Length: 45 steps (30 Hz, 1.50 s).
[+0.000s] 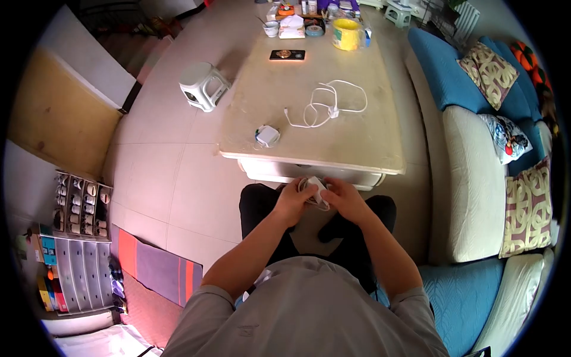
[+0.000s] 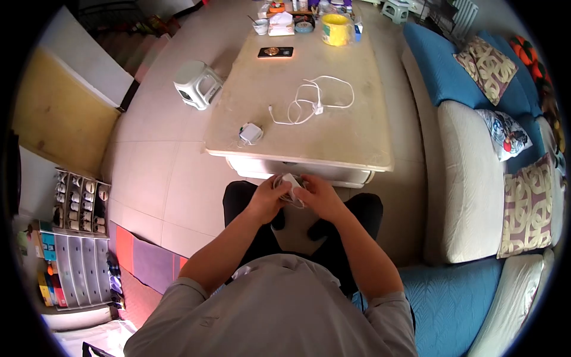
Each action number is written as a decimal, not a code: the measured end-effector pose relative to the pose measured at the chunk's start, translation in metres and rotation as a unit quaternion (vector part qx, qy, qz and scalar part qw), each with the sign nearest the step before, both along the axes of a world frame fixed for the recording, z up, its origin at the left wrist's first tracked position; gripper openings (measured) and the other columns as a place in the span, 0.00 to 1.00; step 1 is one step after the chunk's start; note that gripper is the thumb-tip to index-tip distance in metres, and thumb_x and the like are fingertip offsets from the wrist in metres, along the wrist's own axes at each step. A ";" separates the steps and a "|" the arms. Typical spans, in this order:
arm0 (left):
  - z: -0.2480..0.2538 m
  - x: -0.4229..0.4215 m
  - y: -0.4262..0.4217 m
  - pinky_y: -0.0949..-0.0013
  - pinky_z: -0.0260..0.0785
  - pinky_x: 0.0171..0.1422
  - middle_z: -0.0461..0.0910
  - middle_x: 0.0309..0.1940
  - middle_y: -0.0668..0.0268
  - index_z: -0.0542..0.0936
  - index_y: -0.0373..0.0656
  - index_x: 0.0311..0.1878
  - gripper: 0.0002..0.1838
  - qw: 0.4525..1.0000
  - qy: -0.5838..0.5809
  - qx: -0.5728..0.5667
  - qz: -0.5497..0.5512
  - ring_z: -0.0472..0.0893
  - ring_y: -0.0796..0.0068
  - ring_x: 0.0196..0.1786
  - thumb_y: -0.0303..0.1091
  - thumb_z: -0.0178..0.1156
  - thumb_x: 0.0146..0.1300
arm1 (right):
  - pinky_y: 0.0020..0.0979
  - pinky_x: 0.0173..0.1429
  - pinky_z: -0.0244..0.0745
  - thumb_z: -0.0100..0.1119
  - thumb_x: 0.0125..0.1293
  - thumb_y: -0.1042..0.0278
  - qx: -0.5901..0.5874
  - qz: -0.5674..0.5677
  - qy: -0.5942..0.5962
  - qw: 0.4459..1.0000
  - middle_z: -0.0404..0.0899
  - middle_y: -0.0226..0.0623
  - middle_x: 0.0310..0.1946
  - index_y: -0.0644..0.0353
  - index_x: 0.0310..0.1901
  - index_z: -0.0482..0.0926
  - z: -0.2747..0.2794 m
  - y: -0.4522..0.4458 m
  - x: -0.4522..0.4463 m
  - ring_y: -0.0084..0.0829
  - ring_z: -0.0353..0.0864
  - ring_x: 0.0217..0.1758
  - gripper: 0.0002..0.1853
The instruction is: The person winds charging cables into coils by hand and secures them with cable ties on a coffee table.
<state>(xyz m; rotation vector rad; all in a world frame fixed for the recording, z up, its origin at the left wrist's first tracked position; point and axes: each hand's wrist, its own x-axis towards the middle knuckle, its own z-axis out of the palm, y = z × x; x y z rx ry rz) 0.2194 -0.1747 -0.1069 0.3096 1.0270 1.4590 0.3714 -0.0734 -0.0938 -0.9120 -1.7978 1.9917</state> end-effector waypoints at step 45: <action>-0.102 -0.287 0.148 0.54 0.60 0.64 0.73 0.56 0.52 0.73 0.41 0.57 0.25 0.598 0.744 -0.233 0.186 0.69 0.51 0.60 0.39 0.59 0.55 | 0.38 0.51 0.75 0.57 0.57 0.63 0.239 -0.141 -0.241 0.930 0.81 0.48 0.40 0.61 0.49 0.78 -0.113 0.169 -0.108 0.44 0.81 0.45 0.18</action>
